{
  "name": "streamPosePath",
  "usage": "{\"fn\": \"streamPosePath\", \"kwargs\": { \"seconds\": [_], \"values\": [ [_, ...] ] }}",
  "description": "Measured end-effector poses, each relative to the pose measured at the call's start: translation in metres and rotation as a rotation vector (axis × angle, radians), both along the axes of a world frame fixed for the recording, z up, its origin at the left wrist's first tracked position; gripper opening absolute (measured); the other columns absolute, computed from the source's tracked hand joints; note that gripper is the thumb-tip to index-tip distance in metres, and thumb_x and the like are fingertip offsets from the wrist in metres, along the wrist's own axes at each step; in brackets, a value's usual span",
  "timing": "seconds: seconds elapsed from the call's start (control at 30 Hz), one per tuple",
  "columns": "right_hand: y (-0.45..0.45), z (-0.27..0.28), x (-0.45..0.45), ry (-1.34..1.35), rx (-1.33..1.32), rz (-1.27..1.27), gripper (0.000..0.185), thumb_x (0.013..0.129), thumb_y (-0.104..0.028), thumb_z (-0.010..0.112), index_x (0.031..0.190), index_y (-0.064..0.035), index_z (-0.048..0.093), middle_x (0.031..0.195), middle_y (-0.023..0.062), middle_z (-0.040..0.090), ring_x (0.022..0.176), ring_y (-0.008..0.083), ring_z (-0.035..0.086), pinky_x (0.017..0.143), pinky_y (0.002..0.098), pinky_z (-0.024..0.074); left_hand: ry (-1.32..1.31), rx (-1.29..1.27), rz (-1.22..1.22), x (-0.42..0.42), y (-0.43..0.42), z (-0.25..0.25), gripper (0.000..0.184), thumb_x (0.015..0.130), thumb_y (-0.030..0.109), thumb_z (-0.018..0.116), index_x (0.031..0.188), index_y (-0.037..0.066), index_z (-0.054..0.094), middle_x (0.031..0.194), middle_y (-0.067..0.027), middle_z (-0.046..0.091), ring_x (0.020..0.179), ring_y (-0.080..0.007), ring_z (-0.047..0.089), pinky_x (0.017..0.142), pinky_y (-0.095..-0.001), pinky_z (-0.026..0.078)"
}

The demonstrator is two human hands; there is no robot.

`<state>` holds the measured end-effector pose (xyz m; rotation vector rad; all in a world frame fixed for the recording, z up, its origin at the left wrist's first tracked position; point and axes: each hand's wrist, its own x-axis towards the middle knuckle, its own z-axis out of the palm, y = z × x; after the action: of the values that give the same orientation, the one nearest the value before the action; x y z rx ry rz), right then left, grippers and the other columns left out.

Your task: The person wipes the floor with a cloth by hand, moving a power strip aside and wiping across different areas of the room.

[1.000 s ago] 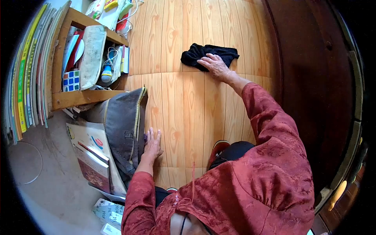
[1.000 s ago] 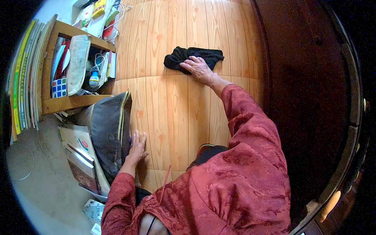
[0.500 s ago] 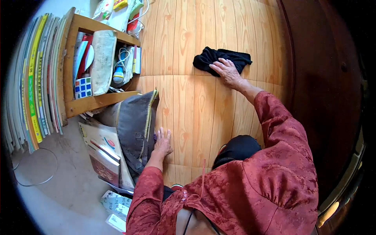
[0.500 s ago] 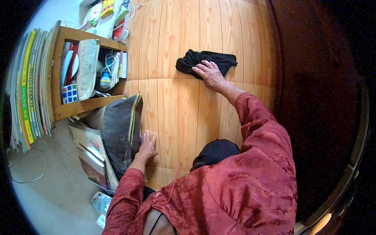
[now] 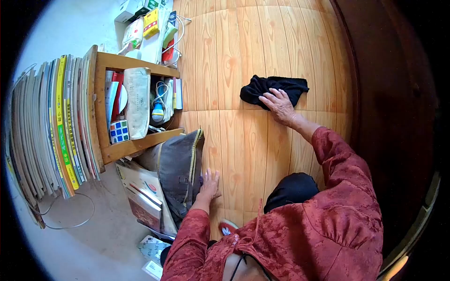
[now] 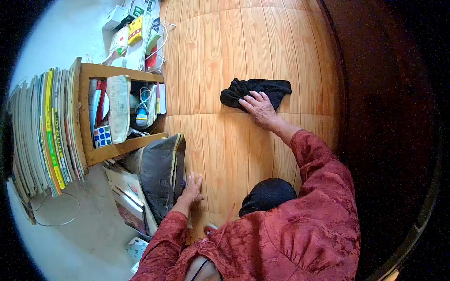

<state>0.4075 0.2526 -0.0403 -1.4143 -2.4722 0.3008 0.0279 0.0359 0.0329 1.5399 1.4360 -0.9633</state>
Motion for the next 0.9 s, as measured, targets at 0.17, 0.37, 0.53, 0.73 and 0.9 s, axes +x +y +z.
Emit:
{"fn": "streamPosePath", "kwargs": {
  "seconds": [0.17, 0.37, 0.53, 0.73, 0.9],
  "values": [
    [-0.002, 0.005, 0.000, 0.020, 0.032, -0.003, 0.049, 0.080, -0.008, 0.057, 0.128, -0.0163, 0.053, 0.127, 0.0063, 0.052, 0.127, 0.0297, 0.042, 0.106, 0.0487, 0.0305, 0.002, -0.004, -0.007, 0.000, -0.007, -0.003, 0.107, 0.067, 0.021, 0.079, 0.152, 0.010, 0.014, 0.154, -0.0315, -0.004, 0.143, -0.0464, 0.011, 0.117, -0.0459, 0.019],
    [-0.007, -0.001, -0.001, 0.076, 0.064, -0.039, 0.051, 0.077, -0.008, 0.057, 0.127, -0.0172, 0.054, 0.127, 0.0034, 0.053, 0.126, 0.0277, 0.043, 0.105, 0.0479, 0.0316, -0.005, -0.006, -0.022, -0.001, 0.001, 0.002, 0.108, 0.066, 0.023, 0.080, 0.151, 0.008, 0.014, 0.153, -0.0345, 0.000, 0.142, -0.0480, 0.012, 0.117, -0.0461, 0.020],
    [-0.023, 0.007, 0.015, -0.066, 0.021, -0.001, 0.049, 0.082, -0.013, 0.055, 0.130, -0.0250, 0.053, 0.132, 0.0035, 0.051, 0.131, 0.0322, 0.038, 0.108, 0.0587, 0.0258, -0.009, -0.030, -0.028, 0.001, 0.003, -0.001, 0.112, 0.064, 0.025, 0.082, 0.151, 0.007, 0.014, 0.153, -0.0346, -0.003, 0.142, -0.0478, 0.010, 0.115, -0.0461, 0.024],
    [-0.044, 0.033, 0.012, -0.225, -0.420, -0.148, 0.061, 0.090, -0.018, 0.050, 0.145, -0.0386, 0.035, 0.157, 0.0081, 0.020, 0.143, 0.0421, 0.012, 0.105, 0.0734, 0.0120, -0.077, 0.008, 0.254, 0.001, 0.019, -0.018, 0.097, 0.068, 0.028, 0.081, 0.147, 0.006, 0.028, 0.151, -0.0312, 0.016, 0.139, -0.0430, 0.025, 0.111, -0.0439, 0.032],
    [-0.039, 0.040, 0.014, -0.229, -0.520, -0.143, 0.062, 0.090, -0.024, 0.049, 0.147, -0.0404, 0.031, 0.159, 0.0052, 0.015, 0.145, 0.0411, 0.006, 0.105, 0.0740, 0.0080, -0.373, 0.028, -0.053, 0.079, 0.080, 0.000, 0.084, 0.076, 0.037, 0.077, 0.142, 0.004, 0.037, 0.144, -0.0290, 0.036, 0.133, -0.0395, 0.037, 0.110, -0.0395, 0.033]
  ]
}}
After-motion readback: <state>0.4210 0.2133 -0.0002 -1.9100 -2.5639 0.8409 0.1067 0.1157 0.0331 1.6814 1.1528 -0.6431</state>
